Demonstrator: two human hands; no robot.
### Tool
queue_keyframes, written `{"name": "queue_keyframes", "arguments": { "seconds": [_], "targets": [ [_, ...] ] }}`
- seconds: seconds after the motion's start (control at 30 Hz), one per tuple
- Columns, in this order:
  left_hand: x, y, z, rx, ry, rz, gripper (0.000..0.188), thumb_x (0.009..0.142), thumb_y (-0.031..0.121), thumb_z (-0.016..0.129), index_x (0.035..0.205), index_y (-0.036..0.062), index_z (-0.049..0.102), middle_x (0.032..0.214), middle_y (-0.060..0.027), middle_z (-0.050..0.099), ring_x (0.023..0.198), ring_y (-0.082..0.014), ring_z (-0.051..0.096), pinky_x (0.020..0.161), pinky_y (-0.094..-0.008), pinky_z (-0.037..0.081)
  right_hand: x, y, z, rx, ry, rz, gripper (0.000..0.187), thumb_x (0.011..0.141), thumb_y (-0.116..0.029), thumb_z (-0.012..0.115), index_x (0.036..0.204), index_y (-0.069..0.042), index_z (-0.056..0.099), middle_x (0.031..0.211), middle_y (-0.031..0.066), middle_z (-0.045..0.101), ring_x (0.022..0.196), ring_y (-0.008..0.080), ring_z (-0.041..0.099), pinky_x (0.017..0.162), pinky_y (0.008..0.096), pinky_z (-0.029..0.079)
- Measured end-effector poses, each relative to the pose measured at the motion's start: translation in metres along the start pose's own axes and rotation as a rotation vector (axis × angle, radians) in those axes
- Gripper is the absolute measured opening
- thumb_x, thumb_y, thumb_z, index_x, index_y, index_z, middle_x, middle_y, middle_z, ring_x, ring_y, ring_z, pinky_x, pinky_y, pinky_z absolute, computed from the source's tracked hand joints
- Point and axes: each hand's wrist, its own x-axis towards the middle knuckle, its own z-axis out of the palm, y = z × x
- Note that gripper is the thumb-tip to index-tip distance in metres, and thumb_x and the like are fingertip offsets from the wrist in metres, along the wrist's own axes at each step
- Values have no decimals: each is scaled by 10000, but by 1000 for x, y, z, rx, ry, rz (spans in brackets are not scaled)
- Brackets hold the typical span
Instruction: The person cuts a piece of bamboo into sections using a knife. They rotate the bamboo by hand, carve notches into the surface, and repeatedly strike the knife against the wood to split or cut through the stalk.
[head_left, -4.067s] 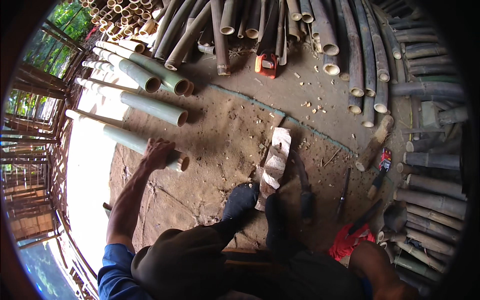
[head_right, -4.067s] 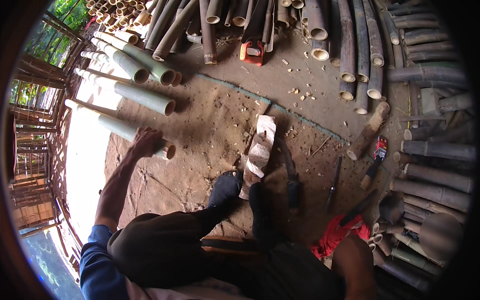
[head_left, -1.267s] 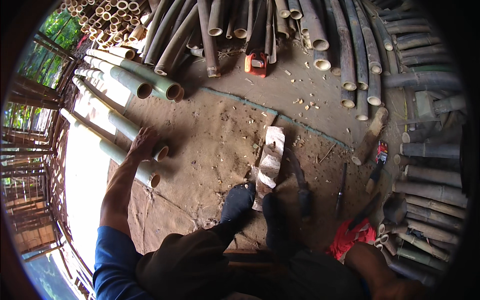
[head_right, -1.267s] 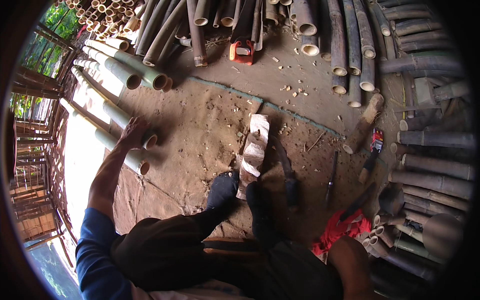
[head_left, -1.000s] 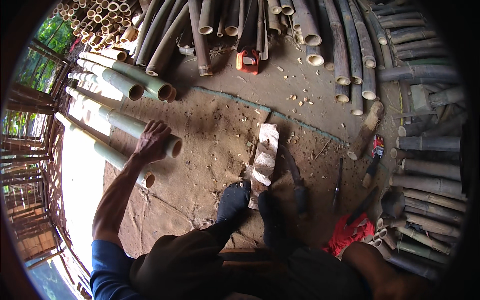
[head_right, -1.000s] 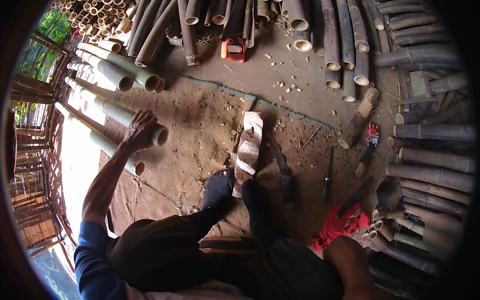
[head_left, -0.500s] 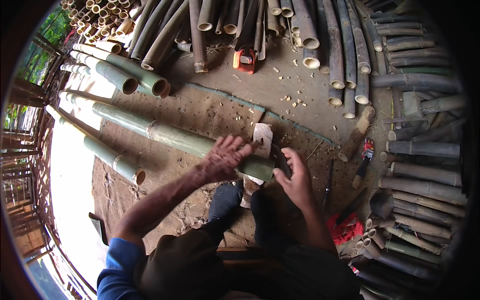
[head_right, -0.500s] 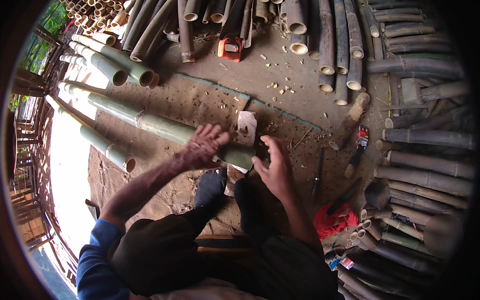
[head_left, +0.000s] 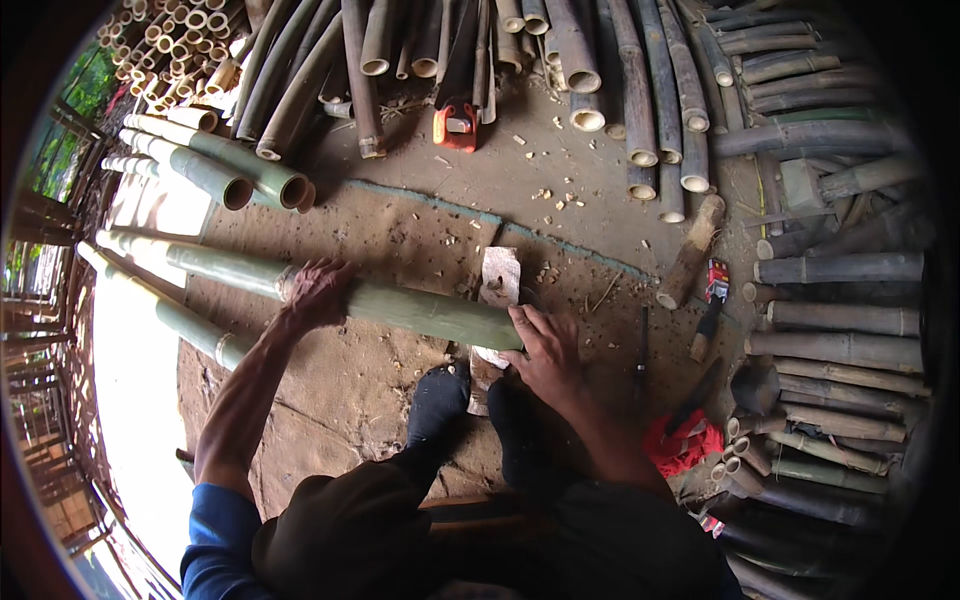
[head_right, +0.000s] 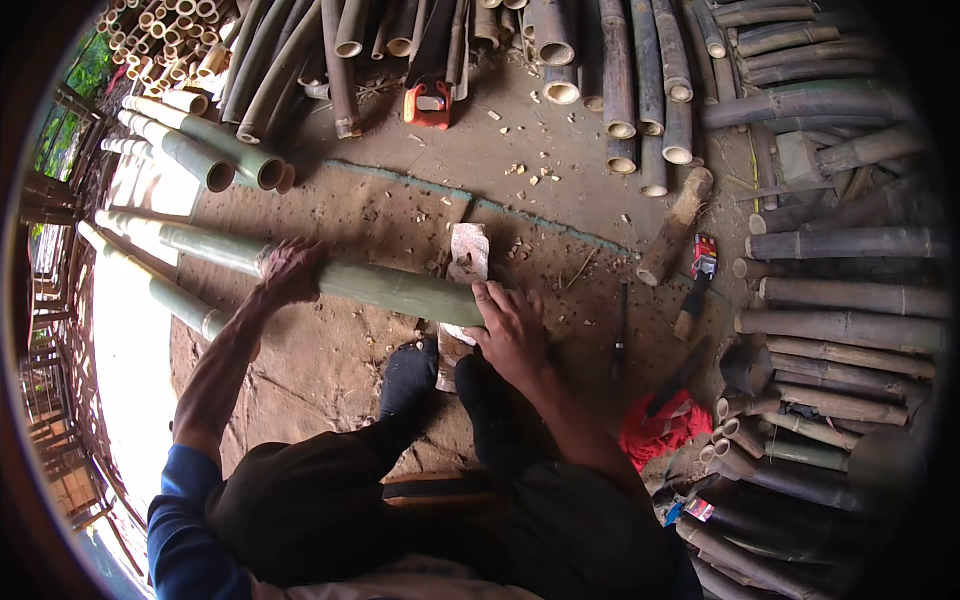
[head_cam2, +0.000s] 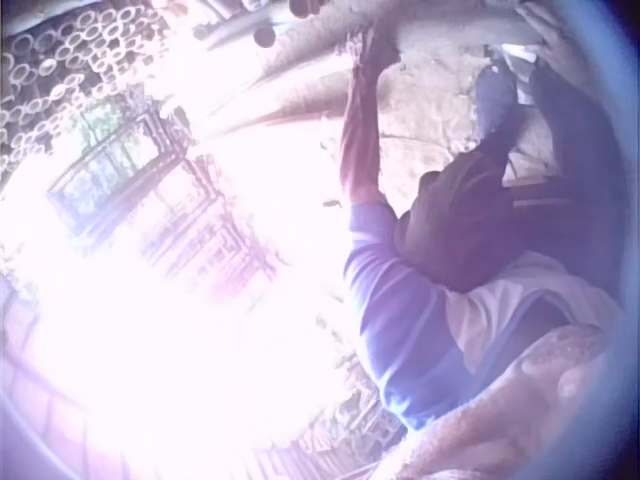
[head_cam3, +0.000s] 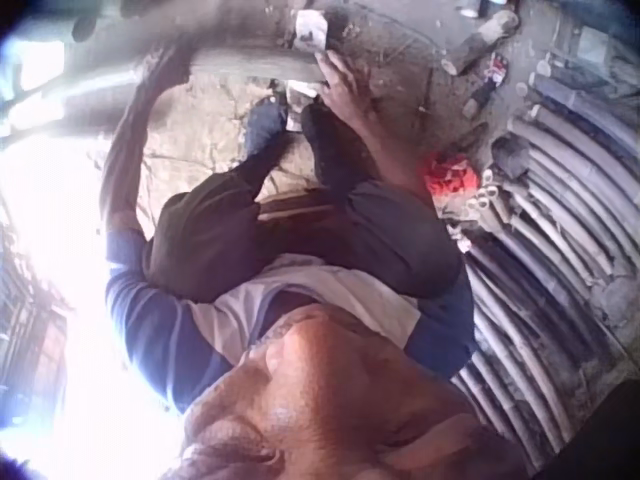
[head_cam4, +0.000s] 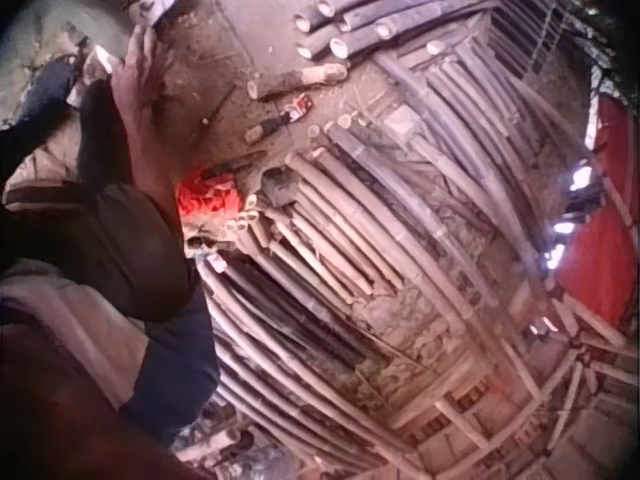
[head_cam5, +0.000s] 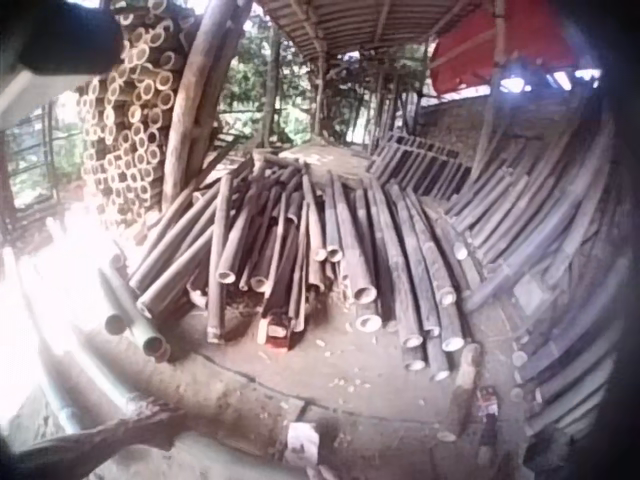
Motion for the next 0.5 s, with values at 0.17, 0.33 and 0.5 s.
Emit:
{"name": "queue_keyframes", "arguments": {
  "seconds": [0.17,0.33,0.5],
  "targets": [
    [-11,-2,7,59,26,-99,643,642,97,874,1246,119,656,1138,-116,697,1124,-356,658,996,-486,519,6,12,-8,74,70,-127,807,875,-287,890,1561,-30,554,1368,175,694,1267,339,642,1153,493,432],
    [-4,16,-8,27,-59,-117,829,579,159,960,1327,119,606,1231,-130,680,1201,-371,630,1045,-505,506,-51,88,7,136,8,407,651,944,-384,830,1379,16,556,1208,279,723,1077,499,718,911,552,579],
    [24,40,-7,-88,-280,-57,829,532,217,989,1268,140,615,1175,-112,689,1180,-364,651,1046,-503,510,-92,70,14,23,-327,605,761,871,-515,871,1329,-9,534,1125,290,725,1094,503,711,894,562,566]
  ]
}}
